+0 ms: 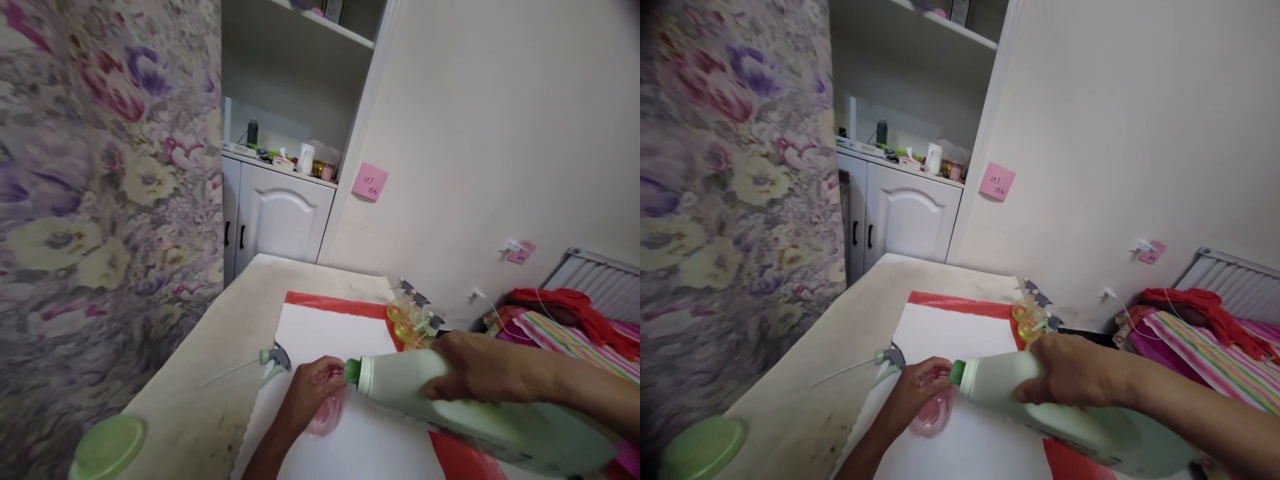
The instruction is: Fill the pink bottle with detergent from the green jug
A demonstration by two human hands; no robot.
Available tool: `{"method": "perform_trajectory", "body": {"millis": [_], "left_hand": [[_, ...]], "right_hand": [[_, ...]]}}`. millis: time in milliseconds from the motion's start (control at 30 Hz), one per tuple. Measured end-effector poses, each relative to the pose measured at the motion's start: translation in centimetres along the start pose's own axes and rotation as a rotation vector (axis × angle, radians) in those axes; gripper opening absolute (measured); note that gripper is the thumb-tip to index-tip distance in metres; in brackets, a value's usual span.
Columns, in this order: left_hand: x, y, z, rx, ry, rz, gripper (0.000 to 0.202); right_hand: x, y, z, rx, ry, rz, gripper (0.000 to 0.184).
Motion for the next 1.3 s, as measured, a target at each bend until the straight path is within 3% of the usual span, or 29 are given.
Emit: {"method": "perform_trajectory", "body": {"millis": [1300], "left_hand": [[0.1,-0.11,0.21,0.004,0.005,-0.006,0.019]], "right_hand": [[-0.06,-0.26,-0.53,-0.002,0.01,-0.053,0.033]]}}
Point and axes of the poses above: each hand's wrist, its own y-axis towards the middle knuckle, its own x-axis out of the palm, z = x × y, the point moved 7 cm from there along y, towards the middle knuckle, and after that the axes turned 5 degrees about z, right-handed, at the moved point
